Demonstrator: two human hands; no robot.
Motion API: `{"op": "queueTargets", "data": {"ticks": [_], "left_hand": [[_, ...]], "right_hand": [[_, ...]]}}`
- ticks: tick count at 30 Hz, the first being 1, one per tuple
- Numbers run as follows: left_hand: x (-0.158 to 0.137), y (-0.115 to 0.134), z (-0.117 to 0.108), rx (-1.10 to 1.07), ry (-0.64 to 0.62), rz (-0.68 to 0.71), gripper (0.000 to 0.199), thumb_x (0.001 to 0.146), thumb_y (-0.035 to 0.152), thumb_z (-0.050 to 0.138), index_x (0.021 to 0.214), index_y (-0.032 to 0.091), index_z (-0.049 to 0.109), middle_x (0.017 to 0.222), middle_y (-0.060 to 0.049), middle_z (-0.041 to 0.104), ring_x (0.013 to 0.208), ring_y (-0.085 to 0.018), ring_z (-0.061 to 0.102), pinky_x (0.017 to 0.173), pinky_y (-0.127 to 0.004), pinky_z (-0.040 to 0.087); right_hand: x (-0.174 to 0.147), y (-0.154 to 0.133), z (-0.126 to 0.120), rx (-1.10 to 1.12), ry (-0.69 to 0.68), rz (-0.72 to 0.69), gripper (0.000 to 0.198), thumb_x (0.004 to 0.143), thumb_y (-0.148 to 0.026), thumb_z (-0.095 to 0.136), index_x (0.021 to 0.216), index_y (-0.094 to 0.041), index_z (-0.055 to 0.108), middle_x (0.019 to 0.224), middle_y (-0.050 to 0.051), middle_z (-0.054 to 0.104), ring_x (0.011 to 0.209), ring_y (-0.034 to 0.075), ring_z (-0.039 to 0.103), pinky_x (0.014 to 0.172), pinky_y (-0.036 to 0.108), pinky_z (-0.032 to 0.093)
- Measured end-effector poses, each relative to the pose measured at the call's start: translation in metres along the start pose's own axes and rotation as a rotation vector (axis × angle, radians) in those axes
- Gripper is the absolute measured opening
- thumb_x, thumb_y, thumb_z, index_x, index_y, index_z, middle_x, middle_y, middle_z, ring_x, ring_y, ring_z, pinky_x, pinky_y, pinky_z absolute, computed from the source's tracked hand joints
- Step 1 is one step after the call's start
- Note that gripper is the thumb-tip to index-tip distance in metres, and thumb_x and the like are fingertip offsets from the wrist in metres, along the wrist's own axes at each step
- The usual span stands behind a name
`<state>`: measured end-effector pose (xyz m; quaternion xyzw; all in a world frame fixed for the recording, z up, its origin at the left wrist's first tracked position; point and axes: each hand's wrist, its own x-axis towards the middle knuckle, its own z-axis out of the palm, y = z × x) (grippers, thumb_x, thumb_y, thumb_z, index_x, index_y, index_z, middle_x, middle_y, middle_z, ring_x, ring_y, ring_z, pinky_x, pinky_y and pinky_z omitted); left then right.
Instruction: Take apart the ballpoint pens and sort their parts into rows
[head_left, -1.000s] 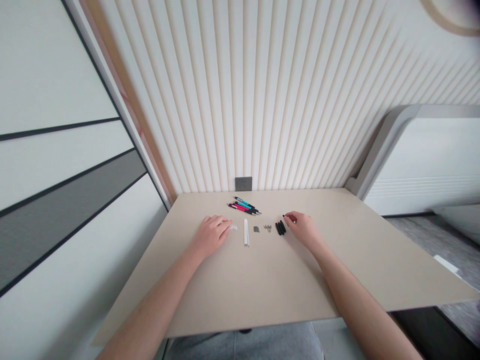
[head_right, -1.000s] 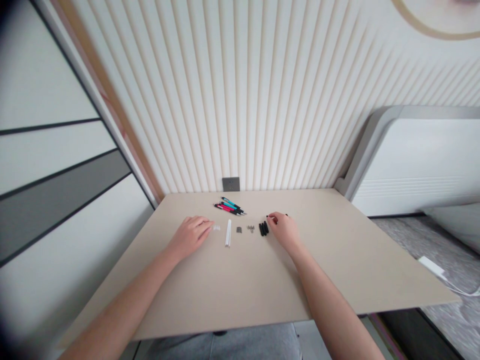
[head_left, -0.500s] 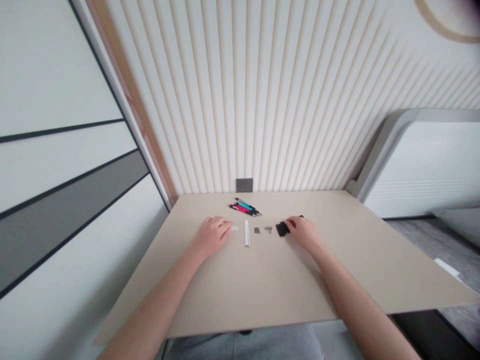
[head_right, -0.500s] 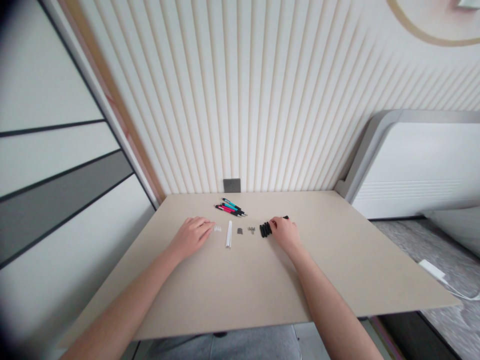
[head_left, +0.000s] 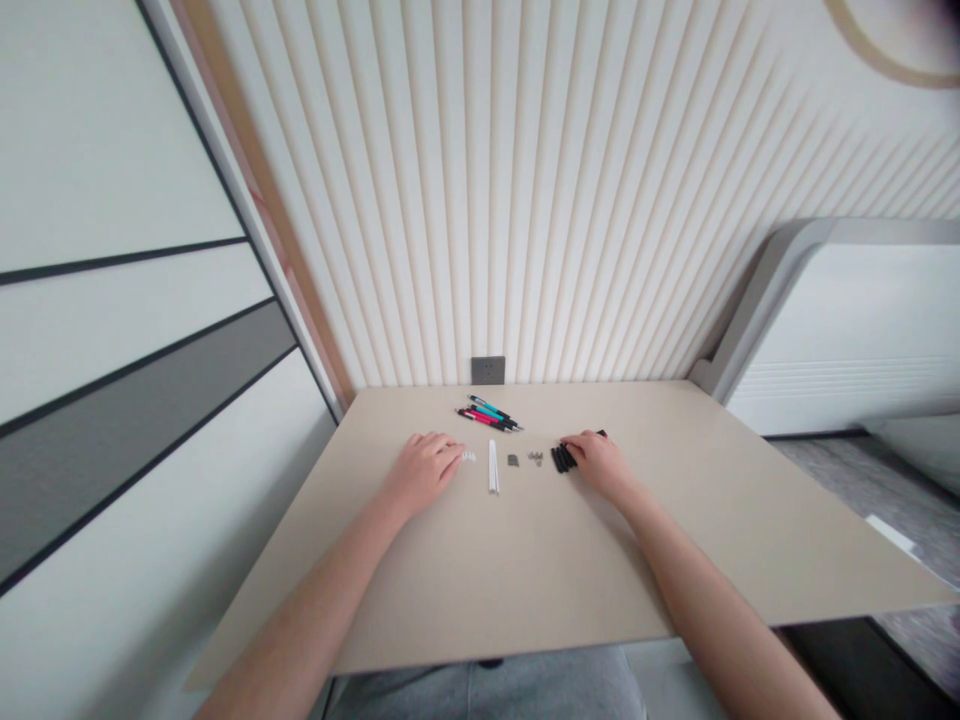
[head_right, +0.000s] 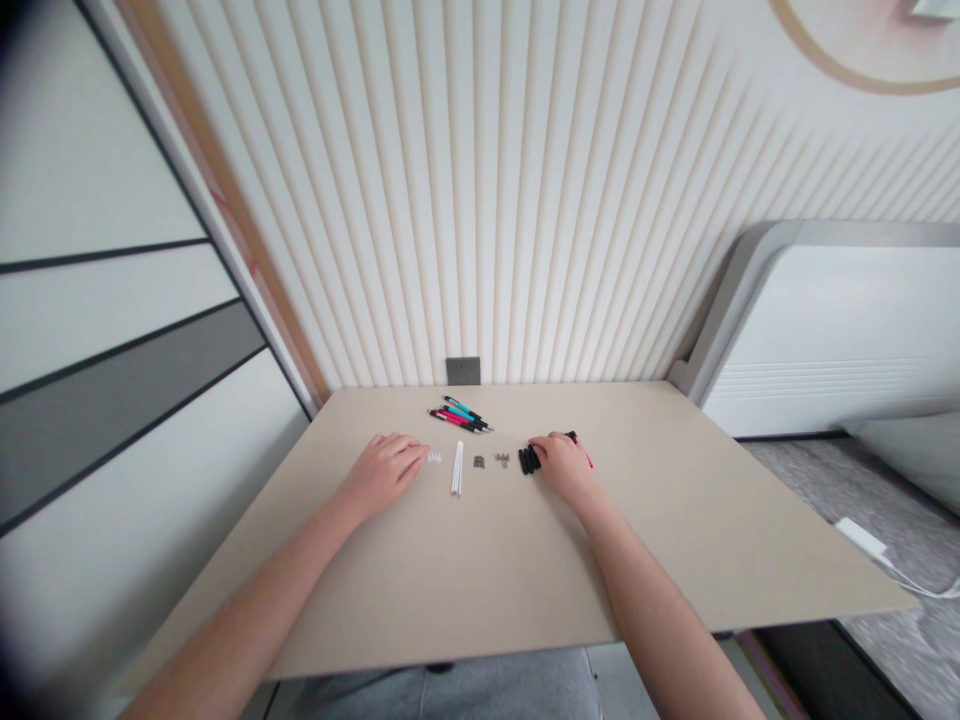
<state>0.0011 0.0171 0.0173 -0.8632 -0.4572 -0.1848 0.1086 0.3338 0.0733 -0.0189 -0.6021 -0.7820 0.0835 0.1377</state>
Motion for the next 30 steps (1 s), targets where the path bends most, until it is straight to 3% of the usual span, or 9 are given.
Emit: {"op": "queueTargets", "data": {"ticks": [14, 30], "left_hand": [[-0.0002, -0.0005, 0.0019, -0.003, -0.016, -0.007, 0.022, 0.096, 0.023, 0.044, 0.107, 0.023, 0.063, 0.099, -0.005, 0.064, 0.095, -0.020, 0.056, 0.080, -0.036, 0.037], [-0.0001, -0.0006, 0.0007, 0.004, -0.026, -0.007, 0.022, 0.096, 0.023, 0.044, 0.106, 0.023, 0.064, 0.099, -0.005, 0.064, 0.095, -0.021, 0.056, 0.080, -0.036, 0.038]], "right_hand": [[-0.0038, -0.0040, -0.0085, -0.022, -0.047, -0.018, 0.033, 0.093, -0.026, 0.042, 0.114, -0.029, 0.067, 0.105, 0.005, 0.067, 0.098, 0.020, 0.060, 0.081, 0.028, 0.038], [-0.0026, -0.0014, -0.0069, 0.010, -0.051, -0.062, 0.031, 0.093, -0.027, 0.043, 0.109, -0.022, 0.069, 0.104, 0.008, 0.068, 0.099, 0.019, 0.060, 0.087, 0.025, 0.038]]}}
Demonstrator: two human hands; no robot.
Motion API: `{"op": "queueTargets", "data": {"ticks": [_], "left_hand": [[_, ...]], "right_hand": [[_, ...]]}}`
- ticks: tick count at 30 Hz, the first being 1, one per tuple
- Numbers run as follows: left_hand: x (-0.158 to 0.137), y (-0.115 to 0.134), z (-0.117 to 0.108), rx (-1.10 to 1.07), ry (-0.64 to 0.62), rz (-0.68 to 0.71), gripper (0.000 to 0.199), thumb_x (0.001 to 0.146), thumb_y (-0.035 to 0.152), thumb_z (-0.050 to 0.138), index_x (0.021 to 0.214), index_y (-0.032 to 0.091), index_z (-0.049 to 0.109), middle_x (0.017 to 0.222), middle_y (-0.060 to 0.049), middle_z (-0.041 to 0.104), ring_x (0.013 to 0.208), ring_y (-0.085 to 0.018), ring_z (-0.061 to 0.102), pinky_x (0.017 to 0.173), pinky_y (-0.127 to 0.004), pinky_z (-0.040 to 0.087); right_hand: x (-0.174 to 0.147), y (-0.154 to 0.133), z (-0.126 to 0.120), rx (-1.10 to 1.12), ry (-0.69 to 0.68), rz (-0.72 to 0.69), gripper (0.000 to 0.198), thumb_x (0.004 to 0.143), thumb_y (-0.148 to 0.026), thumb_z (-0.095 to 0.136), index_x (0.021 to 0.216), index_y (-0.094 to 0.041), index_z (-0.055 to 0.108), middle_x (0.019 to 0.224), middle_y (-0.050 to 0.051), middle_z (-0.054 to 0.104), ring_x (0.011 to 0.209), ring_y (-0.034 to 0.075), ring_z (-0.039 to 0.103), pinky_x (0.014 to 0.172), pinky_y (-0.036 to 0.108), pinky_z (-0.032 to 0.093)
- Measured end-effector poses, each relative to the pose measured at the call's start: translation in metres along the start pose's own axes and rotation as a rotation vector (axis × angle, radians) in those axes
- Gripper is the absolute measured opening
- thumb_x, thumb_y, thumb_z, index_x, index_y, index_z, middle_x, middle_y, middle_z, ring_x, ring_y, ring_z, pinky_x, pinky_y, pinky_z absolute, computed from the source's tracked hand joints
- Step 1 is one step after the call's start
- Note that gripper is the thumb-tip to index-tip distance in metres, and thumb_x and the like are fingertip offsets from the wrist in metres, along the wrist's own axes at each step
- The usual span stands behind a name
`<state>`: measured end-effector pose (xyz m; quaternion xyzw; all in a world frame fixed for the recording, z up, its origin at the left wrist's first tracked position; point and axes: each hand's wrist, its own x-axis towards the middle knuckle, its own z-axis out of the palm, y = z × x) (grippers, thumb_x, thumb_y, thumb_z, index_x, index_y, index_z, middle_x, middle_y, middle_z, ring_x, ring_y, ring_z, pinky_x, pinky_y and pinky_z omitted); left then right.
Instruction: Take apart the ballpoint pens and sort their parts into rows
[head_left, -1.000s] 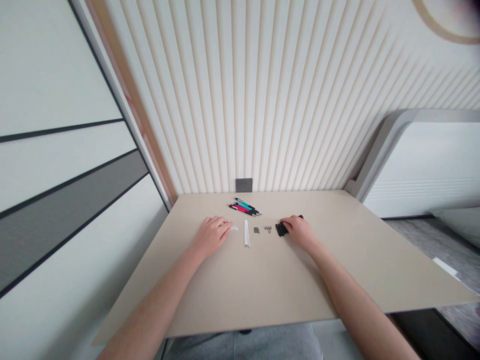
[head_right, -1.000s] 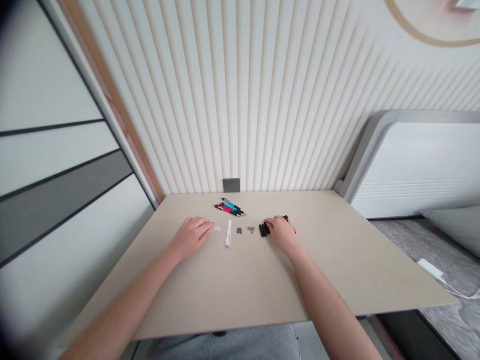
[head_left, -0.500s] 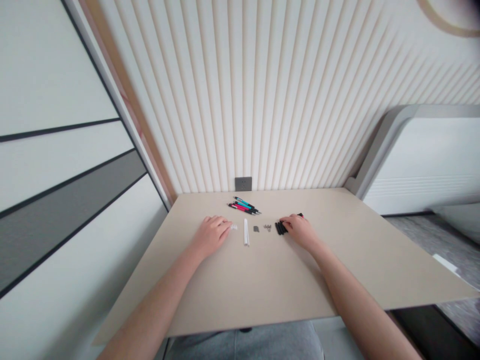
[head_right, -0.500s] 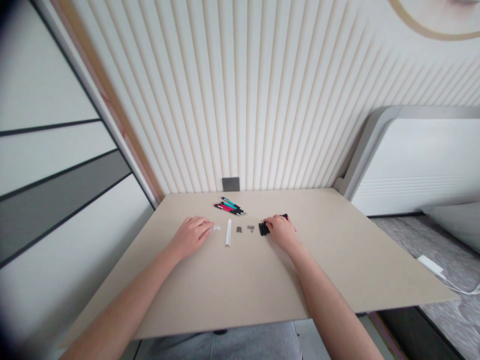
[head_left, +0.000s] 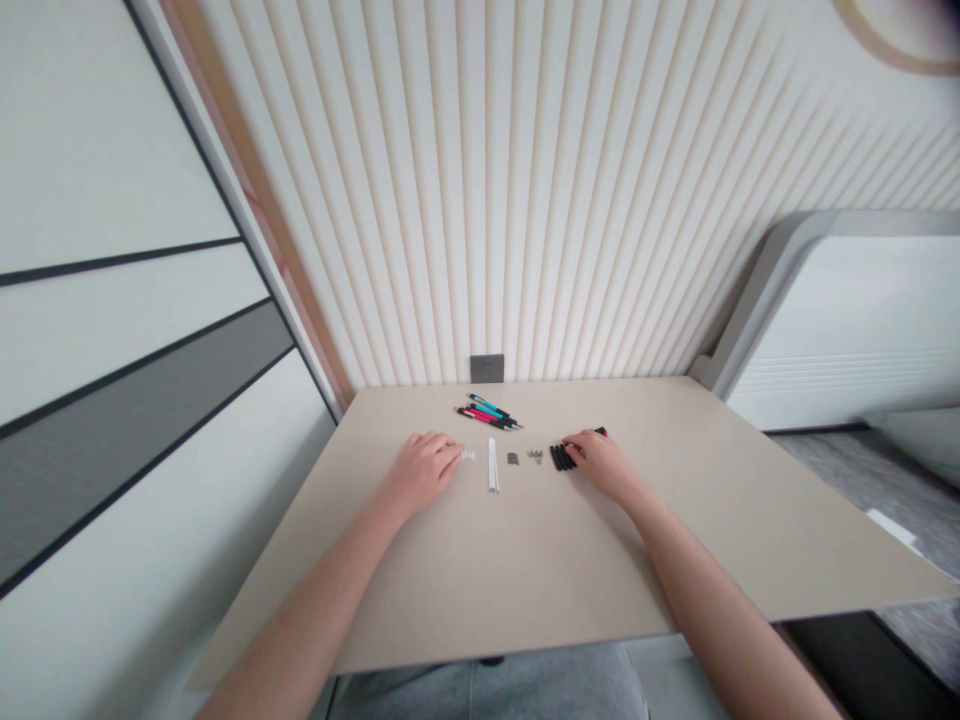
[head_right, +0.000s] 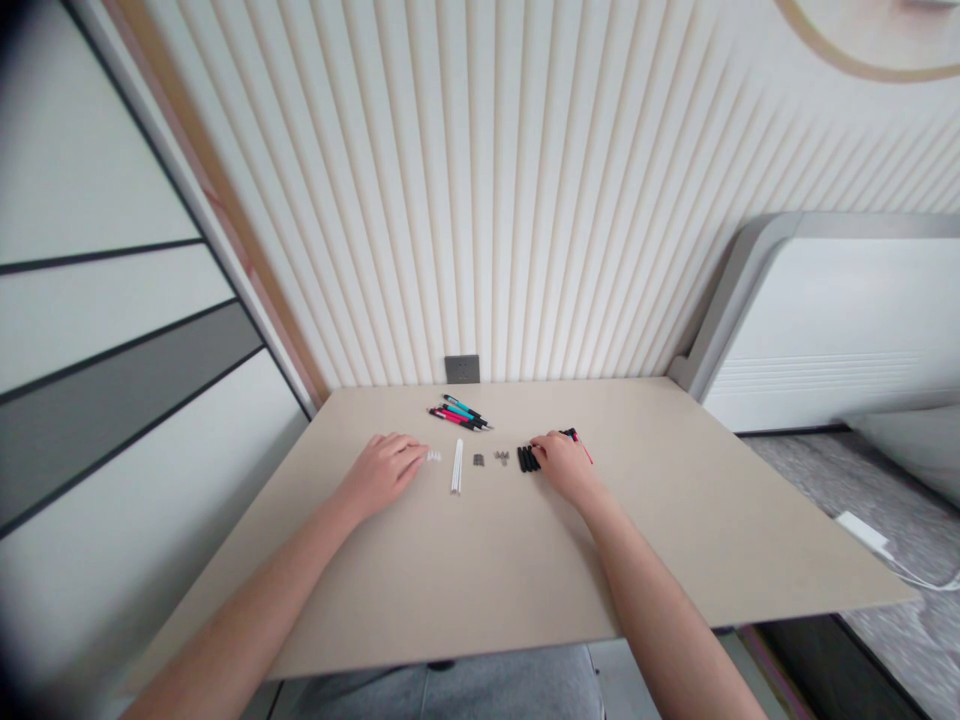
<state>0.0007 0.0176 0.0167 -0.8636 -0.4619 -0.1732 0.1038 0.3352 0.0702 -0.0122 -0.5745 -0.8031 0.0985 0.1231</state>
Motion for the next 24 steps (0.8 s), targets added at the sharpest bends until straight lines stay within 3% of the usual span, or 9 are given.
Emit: {"op": "queueTargets", "data": {"ticks": [24], "left_hand": [[-0.0009, -0.0014, 0.0029, 0.007, -0.007, 0.013, 0.023, 0.096, 0.025, 0.042, 0.104, 0.022, 0.064, 0.098, -0.006, 0.064, 0.095, -0.021, 0.056, 0.079, -0.036, 0.037]], "right_hand": [[-0.0010, -0.0006, -0.0010, 0.054, 0.001, 0.016, 0.029, 0.092, -0.026, 0.045, 0.109, -0.021, 0.068, 0.108, 0.007, 0.069, 0.103, 0.018, 0.061, 0.092, 0.026, 0.039]]}}
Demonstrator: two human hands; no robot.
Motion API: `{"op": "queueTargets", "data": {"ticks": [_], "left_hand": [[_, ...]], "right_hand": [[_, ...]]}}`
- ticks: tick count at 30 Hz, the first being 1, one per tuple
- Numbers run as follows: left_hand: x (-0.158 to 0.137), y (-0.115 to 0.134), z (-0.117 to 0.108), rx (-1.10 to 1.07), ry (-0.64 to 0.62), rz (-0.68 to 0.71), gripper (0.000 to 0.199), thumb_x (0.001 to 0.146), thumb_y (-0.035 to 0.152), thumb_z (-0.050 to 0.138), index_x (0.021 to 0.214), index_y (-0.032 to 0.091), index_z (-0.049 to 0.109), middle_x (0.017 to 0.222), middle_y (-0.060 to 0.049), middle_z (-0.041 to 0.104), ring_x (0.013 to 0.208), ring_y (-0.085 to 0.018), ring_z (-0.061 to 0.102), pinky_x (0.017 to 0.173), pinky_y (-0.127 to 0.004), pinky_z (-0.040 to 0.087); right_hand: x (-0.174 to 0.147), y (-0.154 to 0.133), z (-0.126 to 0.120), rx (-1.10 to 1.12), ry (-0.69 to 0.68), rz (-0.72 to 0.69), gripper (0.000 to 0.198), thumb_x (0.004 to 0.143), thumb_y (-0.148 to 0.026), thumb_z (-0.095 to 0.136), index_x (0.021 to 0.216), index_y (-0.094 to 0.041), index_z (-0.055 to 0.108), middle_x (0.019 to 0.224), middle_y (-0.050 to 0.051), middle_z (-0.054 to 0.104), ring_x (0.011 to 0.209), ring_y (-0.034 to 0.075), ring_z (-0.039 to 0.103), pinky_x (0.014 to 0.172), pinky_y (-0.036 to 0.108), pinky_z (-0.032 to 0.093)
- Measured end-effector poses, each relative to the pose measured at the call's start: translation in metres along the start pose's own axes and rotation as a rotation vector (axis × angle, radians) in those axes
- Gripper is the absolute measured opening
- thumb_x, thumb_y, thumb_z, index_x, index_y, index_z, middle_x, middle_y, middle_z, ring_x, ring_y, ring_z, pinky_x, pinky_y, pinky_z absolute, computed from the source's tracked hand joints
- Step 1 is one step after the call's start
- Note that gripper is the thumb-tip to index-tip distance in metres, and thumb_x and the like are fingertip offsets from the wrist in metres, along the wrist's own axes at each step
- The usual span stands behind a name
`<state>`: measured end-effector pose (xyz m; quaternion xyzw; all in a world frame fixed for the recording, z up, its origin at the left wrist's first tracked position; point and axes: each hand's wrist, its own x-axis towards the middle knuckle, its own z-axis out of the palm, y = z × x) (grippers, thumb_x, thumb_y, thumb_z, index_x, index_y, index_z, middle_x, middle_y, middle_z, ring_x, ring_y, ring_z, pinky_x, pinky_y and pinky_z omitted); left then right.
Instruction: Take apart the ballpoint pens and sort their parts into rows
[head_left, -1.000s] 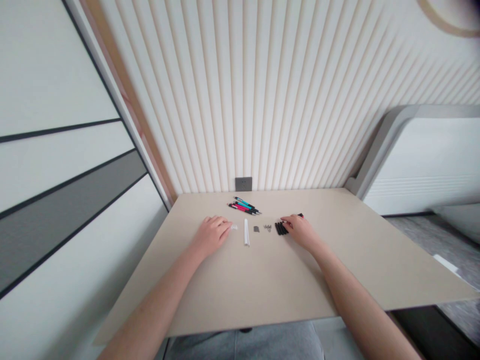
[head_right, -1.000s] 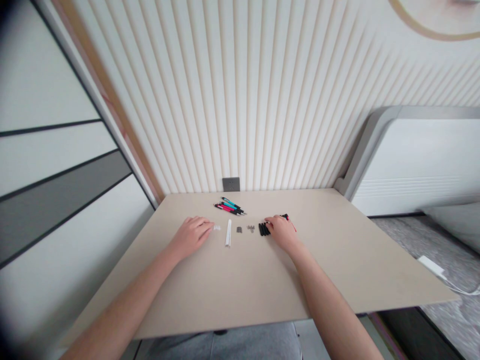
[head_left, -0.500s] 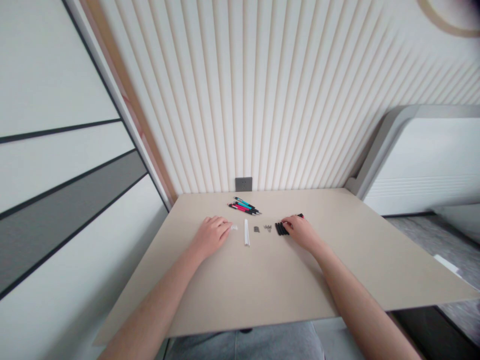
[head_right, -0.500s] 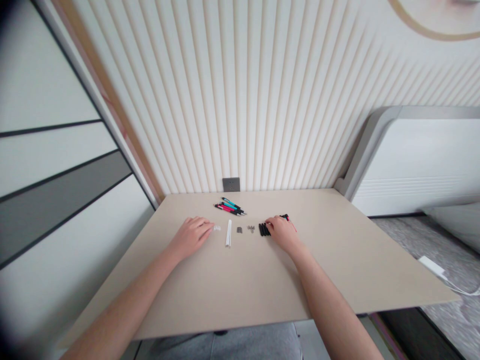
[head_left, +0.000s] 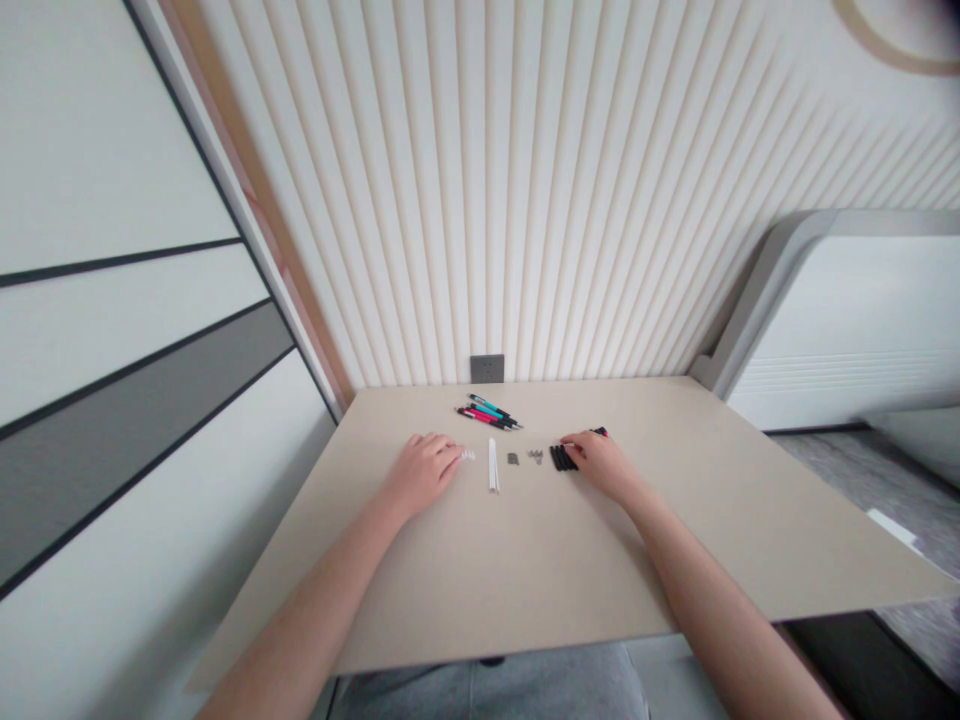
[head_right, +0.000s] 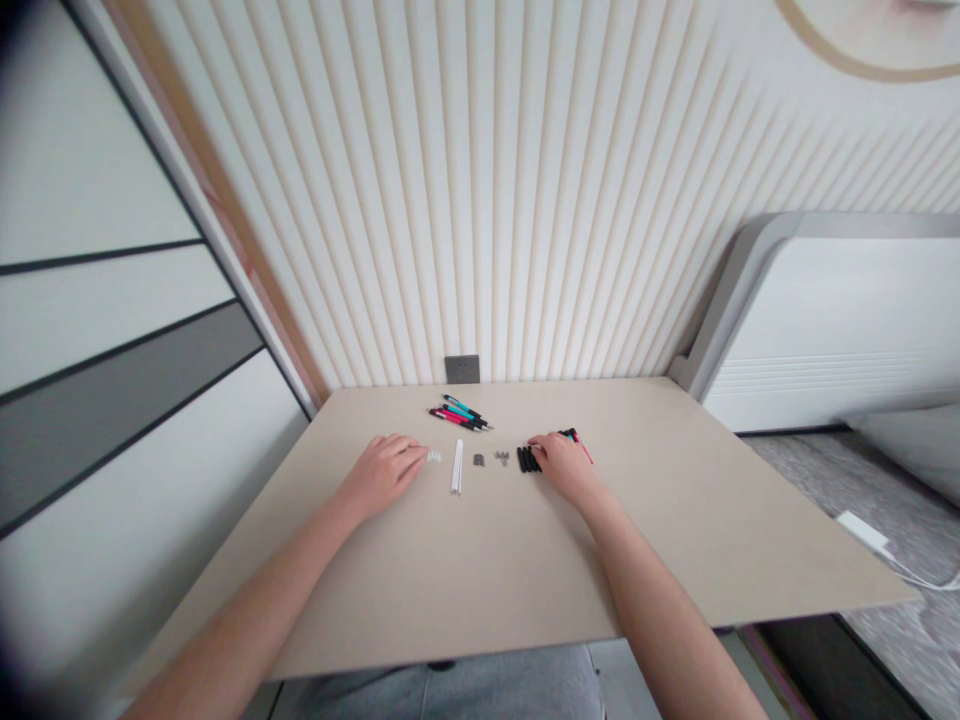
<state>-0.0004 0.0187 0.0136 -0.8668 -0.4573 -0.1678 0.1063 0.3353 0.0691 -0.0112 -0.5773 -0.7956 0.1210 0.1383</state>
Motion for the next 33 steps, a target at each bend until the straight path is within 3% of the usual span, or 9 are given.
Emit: {"op": "queueTargets", "data": {"ticks": [20, 27, 33], "left_hand": [[0.000, 0.000, -0.001, -0.021, 0.014, 0.002, 0.025, 0.097, 0.026, 0.041, 0.110, 0.022, 0.062, 0.099, -0.007, 0.065, 0.094, -0.021, 0.057, 0.079, -0.036, 0.038], [-0.001, -0.001, 0.000, -0.027, 0.028, 0.002, 0.026, 0.097, 0.027, 0.041, 0.110, 0.023, 0.063, 0.099, -0.008, 0.065, 0.095, -0.021, 0.057, 0.081, -0.036, 0.039], [-0.001, -0.002, 0.000, -0.016, 0.031, 0.003, 0.026, 0.097, 0.028, 0.041, 0.110, 0.022, 0.063, 0.099, -0.007, 0.065, 0.095, -0.021, 0.056, 0.080, -0.036, 0.039]], "right_hand": [[-0.001, -0.005, 0.001, -0.029, 0.022, 0.017, 0.029, 0.093, -0.025, 0.044, 0.108, -0.019, 0.067, 0.107, 0.008, 0.068, 0.100, 0.019, 0.061, 0.088, 0.026, 0.039], [-0.003, -0.010, -0.005, 0.000, 0.139, 0.062, 0.032, 0.093, -0.028, 0.042, 0.112, -0.019, 0.066, 0.105, 0.008, 0.067, 0.091, 0.018, 0.061, 0.083, 0.027, 0.041], [0.012, -0.028, -0.009, -0.034, 0.173, -0.035, 0.031, 0.094, -0.025, 0.040, 0.107, -0.021, 0.067, 0.103, 0.007, 0.066, 0.095, 0.018, 0.060, 0.087, 0.027, 0.040]]}}
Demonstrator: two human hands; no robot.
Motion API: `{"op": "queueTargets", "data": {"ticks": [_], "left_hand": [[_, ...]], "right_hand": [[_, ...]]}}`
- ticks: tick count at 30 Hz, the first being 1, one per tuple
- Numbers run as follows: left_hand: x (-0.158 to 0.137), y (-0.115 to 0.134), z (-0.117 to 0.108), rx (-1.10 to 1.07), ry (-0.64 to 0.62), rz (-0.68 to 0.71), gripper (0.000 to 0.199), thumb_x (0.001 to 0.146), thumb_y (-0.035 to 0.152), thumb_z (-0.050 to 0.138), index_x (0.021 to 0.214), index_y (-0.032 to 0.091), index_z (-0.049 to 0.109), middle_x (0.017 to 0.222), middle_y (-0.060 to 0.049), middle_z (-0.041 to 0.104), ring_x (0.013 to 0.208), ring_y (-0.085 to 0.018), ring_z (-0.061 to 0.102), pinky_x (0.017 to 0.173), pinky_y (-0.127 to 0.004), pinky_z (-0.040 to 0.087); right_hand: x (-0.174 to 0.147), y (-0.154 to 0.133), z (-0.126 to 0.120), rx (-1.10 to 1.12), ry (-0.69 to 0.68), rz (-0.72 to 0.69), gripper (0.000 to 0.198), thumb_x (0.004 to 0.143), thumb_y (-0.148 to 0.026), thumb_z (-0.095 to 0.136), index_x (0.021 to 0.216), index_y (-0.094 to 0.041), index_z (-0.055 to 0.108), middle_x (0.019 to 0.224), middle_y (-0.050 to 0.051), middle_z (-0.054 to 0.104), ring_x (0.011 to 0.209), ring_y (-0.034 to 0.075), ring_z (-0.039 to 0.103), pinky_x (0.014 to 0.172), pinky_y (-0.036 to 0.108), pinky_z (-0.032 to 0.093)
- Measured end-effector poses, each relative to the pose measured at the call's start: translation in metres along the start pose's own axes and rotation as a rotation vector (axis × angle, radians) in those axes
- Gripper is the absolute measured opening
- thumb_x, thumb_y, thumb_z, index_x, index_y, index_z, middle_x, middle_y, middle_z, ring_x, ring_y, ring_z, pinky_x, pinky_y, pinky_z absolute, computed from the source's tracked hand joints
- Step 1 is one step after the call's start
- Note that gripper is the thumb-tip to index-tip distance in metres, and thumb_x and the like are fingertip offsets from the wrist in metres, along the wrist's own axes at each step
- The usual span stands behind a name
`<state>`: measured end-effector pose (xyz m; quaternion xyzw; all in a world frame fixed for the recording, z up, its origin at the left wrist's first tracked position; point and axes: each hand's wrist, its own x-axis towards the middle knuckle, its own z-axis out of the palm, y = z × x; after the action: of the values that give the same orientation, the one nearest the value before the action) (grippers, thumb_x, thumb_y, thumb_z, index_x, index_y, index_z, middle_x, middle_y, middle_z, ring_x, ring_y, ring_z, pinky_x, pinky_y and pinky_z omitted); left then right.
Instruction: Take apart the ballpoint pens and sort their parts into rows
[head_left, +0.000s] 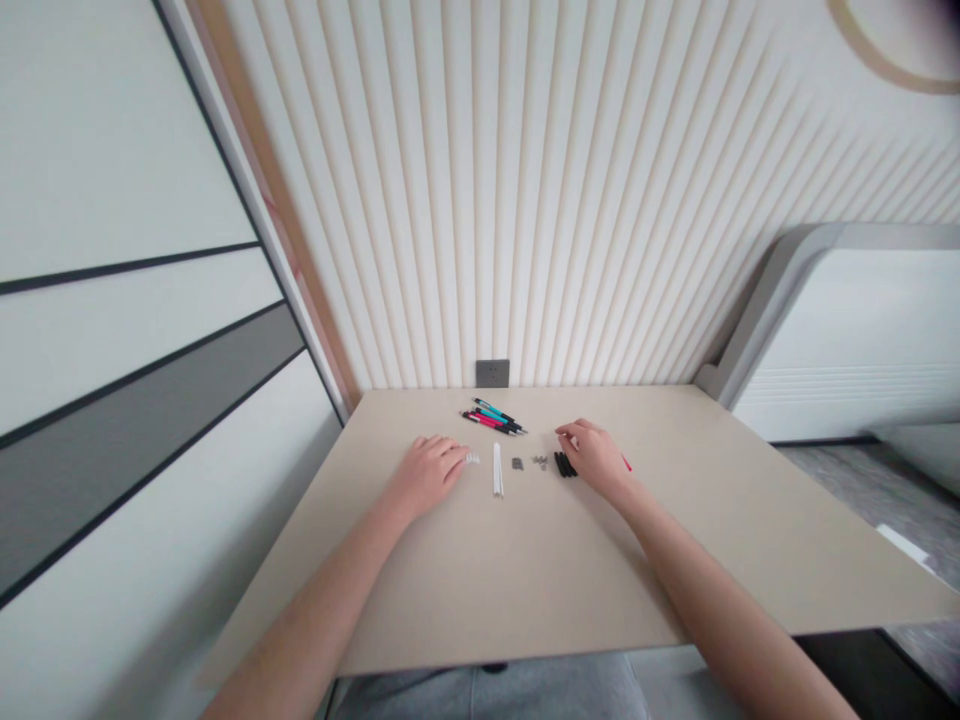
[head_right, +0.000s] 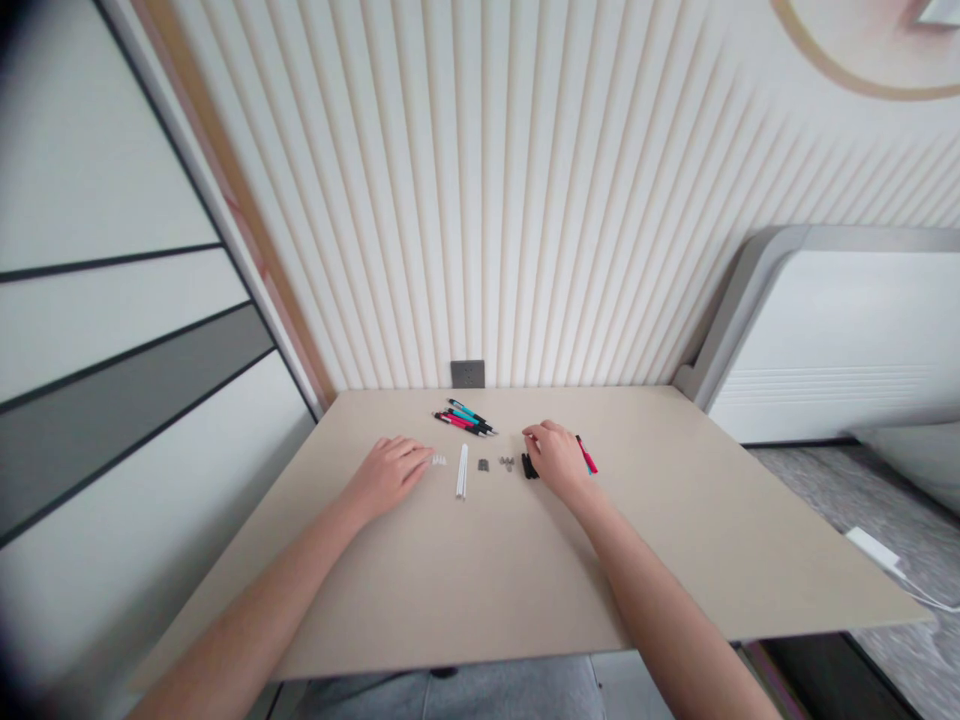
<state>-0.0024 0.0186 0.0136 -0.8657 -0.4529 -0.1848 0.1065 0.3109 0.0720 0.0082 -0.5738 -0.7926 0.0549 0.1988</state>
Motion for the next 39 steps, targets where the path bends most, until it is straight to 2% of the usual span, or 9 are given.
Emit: {"op": "queueTargets", "data": {"ticks": [6, 12, 23, 27, 34, 39], "left_hand": [[0.000, 0.001, -0.002, 0.015, -0.030, -0.029, 0.022, 0.096, 0.025, 0.044, 0.108, 0.023, 0.062, 0.100, -0.005, 0.064, 0.095, -0.021, 0.056, 0.080, -0.036, 0.038], [-0.002, 0.000, -0.004, 0.020, -0.020, -0.036, 0.022, 0.096, 0.024, 0.043, 0.108, 0.023, 0.062, 0.099, -0.006, 0.064, 0.094, -0.021, 0.055, 0.079, -0.036, 0.038], [-0.003, -0.001, -0.003, 0.002, 0.003, -0.059, 0.020, 0.094, 0.022, 0.047, 0.107, 0.021, 0.062, 0.099, -0.006, 0.065, 0.095, -0.021, 0.056, 0.080, -0.036, 0.037], [-0.004, -0.003, -0.001, 0.008, 0.005, -0.068, 0.020, 0.094, 0.022, 0.047, 0.107, 0.021, 0.063, 0.099, -0.006, 0.065, 0.094, -0.021, 0.056, 0.080, -0.035, 0.038], [-0.005, -0.006, 0.001, 0.010, 0.013, -0.079, 0.022, 0.094, 0.022, 0.046, 0.108, 0.020, 0.063, 0.099, -0.006, 0.065, 0.094, -0.021, 0.056, 0.079, -0.036, 0.040], [-0.004, -0.009, 0.004, -0.004, 0.094, -0.128, 0.027, 0.093, 0.020, 0.048, 0.117, 0.021, 0.060, 0.106, -0.008, 0.063, 0.098, -0.022, 0.056, 0.085, -0.038, 0.043]], "right_hand": [[0.037, -0.040, 0.001, -0.106, -0.194, -0.191, 0.028, 0.093, -0.026, 0.045, 0.109, -0.022, 0.068, 0.106, 0.008, 0.065, 0.103, 0.020, 0.057, 0.089, 0.027, 0.037], [0.062, -0.065, 0.017, -0.170, -0.250, -0.181, 0.021, 0.087, -0.025, 0.055, 0.099, -0.022, 0.071, 0.103, 0.009, 0.068, 0.101, 0.023, 0.059, 0.086, 0.031, 0.038], [0.067, -0.070, 0.031, -0.308, -0.274, -0.090, 0.024, 0.088, -0.029, 0.055, 0.098, -0.013, 0.069, 0.105, 0.018, 0.068, 0.102, 0.028, 0.060, 0.087, 0.036, 0.037], [0.066, -0.071, 0.032, -0.333, -0.275, -0.100, 0.026, 0.088, -0.031, 0.055, 0.098, -0.011, 0.068, 0.105, 0.020, 0.068, 0.102, 0.027, 0.060, 0.087, 0.036, 0.037], [0.065, -0.072, 0.029, -0.325, -0.213, -0.146, 0.024, 0.092, -0.027, 0.051, 0.094, -0.011, 0.069, 0.102, 0.019, 0.068, 0.098, 0.026, 0.061, 0.083, 0.034, 0.038], [0.057, -0.069, 0.011, -0.285, -0.144, -0.220, 0.027, 0.097, -0.029, 0.045, 0.096, -0.015, 0.067, 0.103, 0.014, 0.066, 0.100, 0.023, 0.058, 0.083, 0.032, 0.036]]}}
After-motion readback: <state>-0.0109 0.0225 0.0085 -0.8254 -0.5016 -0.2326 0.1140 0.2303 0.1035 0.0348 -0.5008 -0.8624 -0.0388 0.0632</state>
